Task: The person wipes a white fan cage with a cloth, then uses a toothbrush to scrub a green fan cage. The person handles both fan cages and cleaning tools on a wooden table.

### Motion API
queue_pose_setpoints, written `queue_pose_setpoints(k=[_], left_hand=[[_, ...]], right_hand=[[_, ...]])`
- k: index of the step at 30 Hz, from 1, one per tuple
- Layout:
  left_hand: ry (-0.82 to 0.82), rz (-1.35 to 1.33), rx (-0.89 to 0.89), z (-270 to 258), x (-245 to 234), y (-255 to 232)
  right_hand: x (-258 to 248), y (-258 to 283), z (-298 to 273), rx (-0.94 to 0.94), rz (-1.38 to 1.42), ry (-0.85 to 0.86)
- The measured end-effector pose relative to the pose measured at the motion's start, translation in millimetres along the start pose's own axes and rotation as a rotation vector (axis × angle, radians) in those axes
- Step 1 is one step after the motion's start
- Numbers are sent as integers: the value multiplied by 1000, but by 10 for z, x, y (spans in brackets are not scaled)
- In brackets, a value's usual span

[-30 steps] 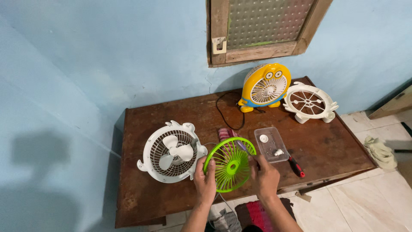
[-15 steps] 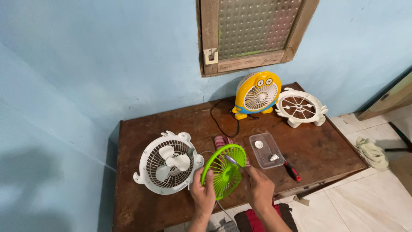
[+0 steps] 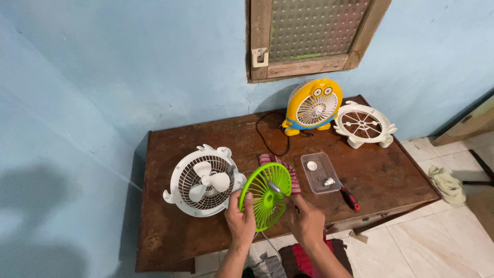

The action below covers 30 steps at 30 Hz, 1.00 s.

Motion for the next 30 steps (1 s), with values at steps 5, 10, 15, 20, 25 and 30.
queue_pose_setpoints(k=[5, 10, 15, 20, 25, 30], left_hand=[[27, -2, -14, -2, -50, 13], [131, -29, -48, -97, 119, 21], [135, 8, 49, -154, 185, -99], [119, 42, -54, -86, 107, -61], [198, -59, -11, -199, 253, -181], [149, -112, -11, -181, 303, -231]], right_hand=[[-7, -166, -199, 97, 5, 56], [-133, -103, -122, -65, -13, -70], [-114, -98, -105, -64, -19, -121], [-74, -161, -355, 36, -60, -41], [-287, -183, -247, 38, -111, -95], [-363, 6, -193, -98, -26, -207]])
Point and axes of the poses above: each hand's wrist, its own z-axis towards the middle knuckle, its own x-axis out of the palm, y = z × x, the point moved 6 cm from there along z, towards the middle knuckle, and after that the axes turned 12 degrees about x, right-handed, at the moved point
